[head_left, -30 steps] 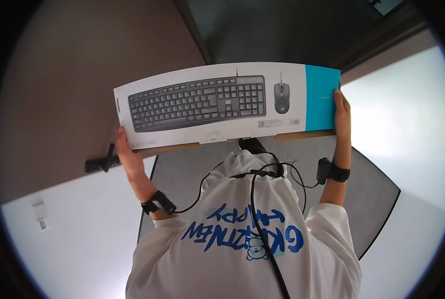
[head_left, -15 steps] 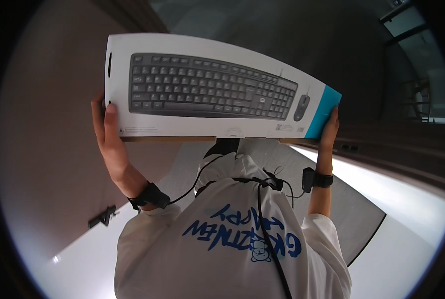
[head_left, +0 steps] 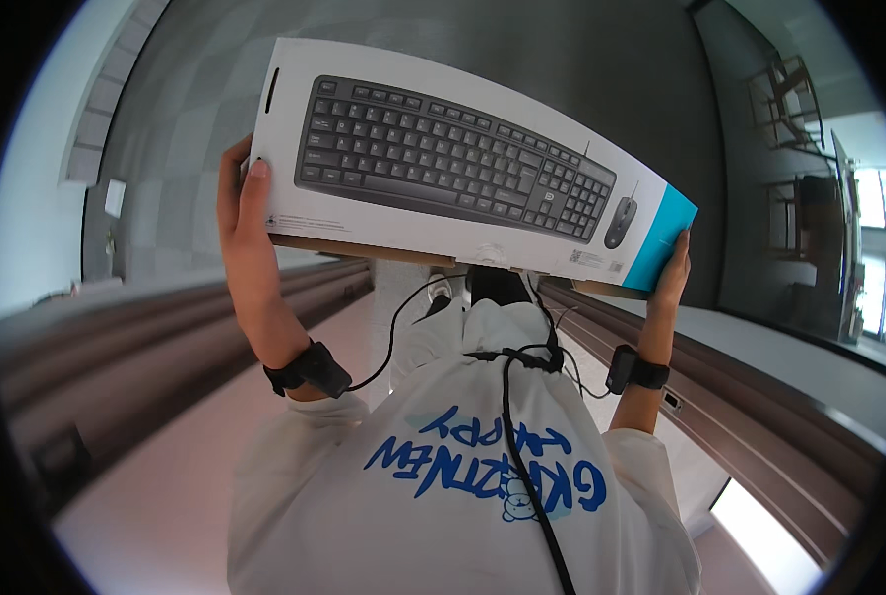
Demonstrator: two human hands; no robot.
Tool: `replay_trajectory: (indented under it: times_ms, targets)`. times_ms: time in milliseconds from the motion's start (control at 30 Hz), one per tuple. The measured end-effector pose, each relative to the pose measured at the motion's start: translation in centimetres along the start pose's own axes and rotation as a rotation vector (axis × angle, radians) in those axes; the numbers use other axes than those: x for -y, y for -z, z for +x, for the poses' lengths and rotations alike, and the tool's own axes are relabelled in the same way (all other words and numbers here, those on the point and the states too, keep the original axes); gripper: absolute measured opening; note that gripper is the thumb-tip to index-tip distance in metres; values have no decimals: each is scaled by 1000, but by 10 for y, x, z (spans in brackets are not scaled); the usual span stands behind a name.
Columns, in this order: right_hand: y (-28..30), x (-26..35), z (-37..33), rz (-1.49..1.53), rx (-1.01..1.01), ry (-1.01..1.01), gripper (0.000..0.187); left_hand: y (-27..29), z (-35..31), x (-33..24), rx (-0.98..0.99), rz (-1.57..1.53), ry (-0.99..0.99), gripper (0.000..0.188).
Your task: The person picks up keycaps from a pile on a desk and presses them onto a keyboard frame. Then, the person handles an instruction manual, turning the pages, before picking up a keyboard box from the desk and carrying it through an office to place it on a shelf.
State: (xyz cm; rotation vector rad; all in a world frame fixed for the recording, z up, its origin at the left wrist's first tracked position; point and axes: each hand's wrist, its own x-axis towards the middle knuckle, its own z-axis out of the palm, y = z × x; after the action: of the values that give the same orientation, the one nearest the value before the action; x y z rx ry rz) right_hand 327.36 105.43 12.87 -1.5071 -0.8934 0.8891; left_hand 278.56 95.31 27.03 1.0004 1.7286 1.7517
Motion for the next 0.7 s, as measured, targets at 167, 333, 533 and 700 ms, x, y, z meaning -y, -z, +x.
replay_trajectory:
  times_ms: [167,333,533,700]
  targets:
    - [-7,0,-2,36,-11,-114,61,-15,19,-14,55,79,42,44]
    - [-16,11,1,122,75,-94,54,-1,4,-12,3,58,-12,44]
    - [-1,7,-2,65,138,57,42,26,-42,22,-214,-17,108,66]
    - [12,43,-26,107,174,81,38,46,-55,57,-153,-114,119,74]
